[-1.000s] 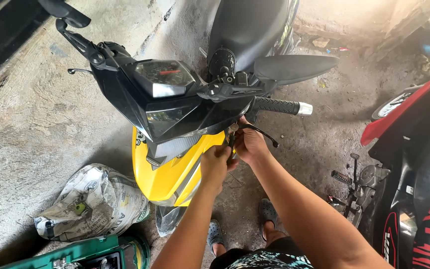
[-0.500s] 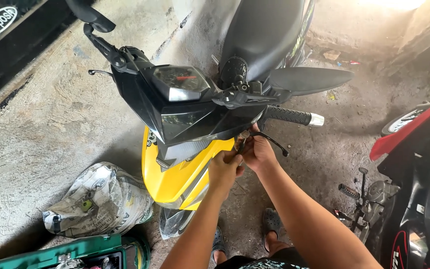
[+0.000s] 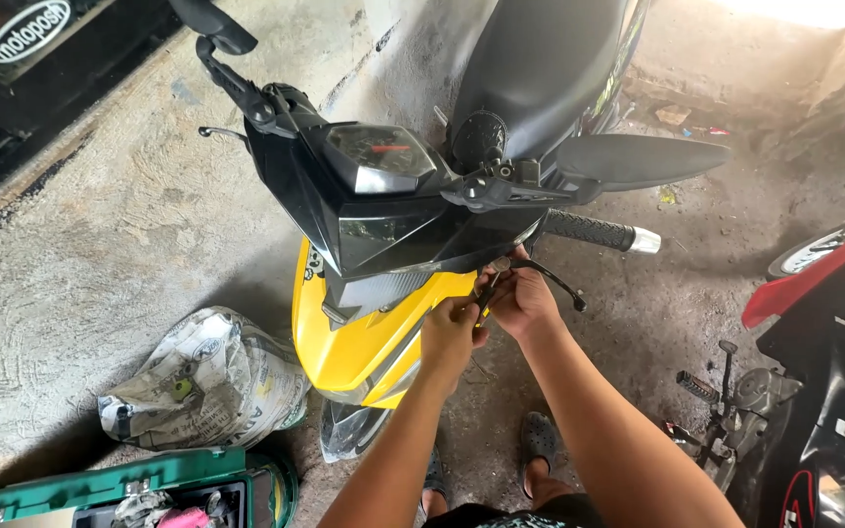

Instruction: Removing screws and disassembling parts of a motorcycle front fairing using a screwdriver.

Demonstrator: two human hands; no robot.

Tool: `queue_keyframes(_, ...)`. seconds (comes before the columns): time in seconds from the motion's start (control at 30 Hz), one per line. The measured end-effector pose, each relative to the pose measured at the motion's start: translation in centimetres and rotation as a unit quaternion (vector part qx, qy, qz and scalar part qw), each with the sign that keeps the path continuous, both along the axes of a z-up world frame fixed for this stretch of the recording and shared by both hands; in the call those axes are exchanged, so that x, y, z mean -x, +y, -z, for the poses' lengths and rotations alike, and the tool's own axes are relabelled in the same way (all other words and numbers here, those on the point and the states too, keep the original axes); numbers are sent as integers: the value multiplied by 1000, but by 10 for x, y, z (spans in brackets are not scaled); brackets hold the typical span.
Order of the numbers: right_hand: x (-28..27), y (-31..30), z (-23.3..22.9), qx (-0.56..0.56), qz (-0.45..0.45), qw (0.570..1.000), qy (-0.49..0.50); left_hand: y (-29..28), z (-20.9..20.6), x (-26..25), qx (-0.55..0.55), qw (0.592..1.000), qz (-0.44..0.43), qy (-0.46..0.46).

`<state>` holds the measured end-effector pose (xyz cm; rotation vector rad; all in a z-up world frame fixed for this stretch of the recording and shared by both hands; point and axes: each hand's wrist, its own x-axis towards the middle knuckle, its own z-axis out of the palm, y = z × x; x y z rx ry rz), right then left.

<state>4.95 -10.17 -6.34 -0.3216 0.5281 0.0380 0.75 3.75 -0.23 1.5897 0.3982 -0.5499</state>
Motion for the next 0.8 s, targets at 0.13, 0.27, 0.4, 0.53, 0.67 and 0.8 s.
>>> queue_keyframes(0.13, -1, 1, 14, -40, 17, 999, -14, 2, -6, 1, 13, 1000, -4, -8)
queue_keyframes(0.27, -3, 5, 11, -45, 34, 998, 0, 4, -10, 2, -17, 999, -2, -31)
queue_keyframes(0.4, -8, 8, 11, -45, 58, 997, 39, 10, -13, 2, -25, 998, -14, -61)
queue_keyframes(0.53, -8, 11, 10, -41, 65, 995, 59, 13, -13, 4, -42, 996, -13, -75)
queue_keyframes(0.67, -10, 13, 22, -41, 89, 995, 13, 19, -11, 9, -71, 991, -20, -110)
queue_keyframes(0.8, -8, 20, 23, -22, 144, 989, -26, 27, -12, 10, -90, 988, -32, -124)
